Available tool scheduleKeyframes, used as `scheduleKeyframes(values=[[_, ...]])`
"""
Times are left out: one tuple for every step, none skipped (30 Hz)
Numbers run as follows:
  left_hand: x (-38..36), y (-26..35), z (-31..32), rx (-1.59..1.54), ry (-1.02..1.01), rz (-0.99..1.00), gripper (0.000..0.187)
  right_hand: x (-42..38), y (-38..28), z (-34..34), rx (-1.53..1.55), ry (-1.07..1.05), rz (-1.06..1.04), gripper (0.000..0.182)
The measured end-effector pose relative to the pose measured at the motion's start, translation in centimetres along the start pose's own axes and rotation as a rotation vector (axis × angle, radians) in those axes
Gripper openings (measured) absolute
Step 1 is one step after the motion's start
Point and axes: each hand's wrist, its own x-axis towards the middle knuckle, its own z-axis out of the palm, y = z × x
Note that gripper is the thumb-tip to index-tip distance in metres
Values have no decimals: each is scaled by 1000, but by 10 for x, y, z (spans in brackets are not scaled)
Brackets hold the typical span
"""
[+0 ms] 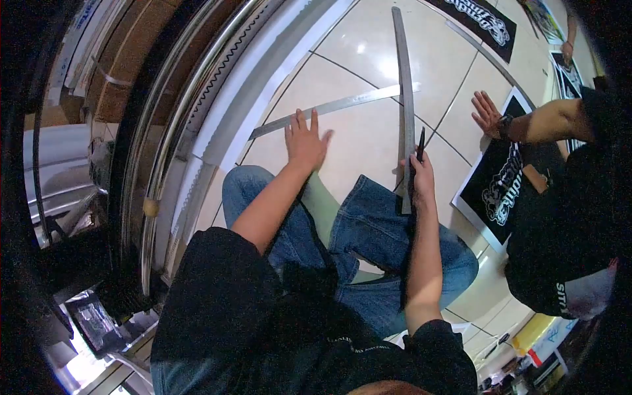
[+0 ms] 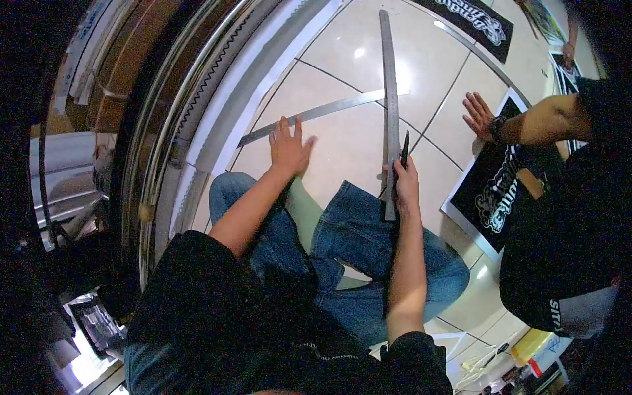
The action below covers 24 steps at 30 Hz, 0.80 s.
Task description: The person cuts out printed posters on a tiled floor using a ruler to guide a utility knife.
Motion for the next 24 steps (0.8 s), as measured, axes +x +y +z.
scheduleKeyframes(values=[[4,-7,3,13,21,51,71,-3,-4,2,129,7,50,39],[7,-9,-13,-55,-1,36,60,-3,-5,2,123,1,33,43],[13,-16,-16,-55,1,55,60,-1,-3,0,183,-12,36,46],[19,-25,-15,-211,45,19,61,-3,-5,1,267,-22,57,48],[24,-32,-11,-367,84,-18,62,-9,-11,5,353,-33,79,50],[27,-36,-4,-365,75,3,62,-14,-19,5,378,-81,108,49],[29,-40,6,-280,140,-48,64,-8,-12,-1,414,-180,125,47],[31,-42,10,-194,206,-97,66,-1,-4,-7,458,-263,131,45],[32,-44,13,-190,193,-77,66,3,5,-14,501,-346,135,43],[34,-44,15,-204,148,-138,70,1,3,-13,513,-328,134,43],[35,-46,16,-216,101,-201,73,-4,-4,-7,516,-241,164,41],[40,-48,16,-194,56,-239,78,-7,-6,-4,518,-155,198,39],[45,-52,18,-192,46,-229,78,-3,0,-7,524,-142,201,39],[50,-58,20,-211,80,-272,83,2,7,-9,530,-190,199,37],[54,-59,24,-232,117,-318,88,5,12,-13,534,-240,195,36],[56,-55,23,-221,217,-333,87,2,10,-11,452,-195,172,35],[55,-53,22,-221,212,-332,87,-1,7,-10,452,-191,175,35],[55,-53,20,-197,254,-319,83,-2,3,-7,398,-163,163,34],[54,-53,14,-168,298,-310,79,-2,3,-2,345,-139,153,34],[53,-51,7,-173,379,-238,63,-1,4,-1,348,-151,154,34],[56,-56,-4,-162,386,-243,63,1,6,-3,374,-151,159,33],[58,-59,-18,-241,233,-140,56,2,7,-3,400,-150,164,33],[60,-63,-29,-319,78,-38,49,4,9,-3,405,-162,164,33],[66,-73,-35,-320,63,46,39,4,10,-4,407,-167,170,32]])
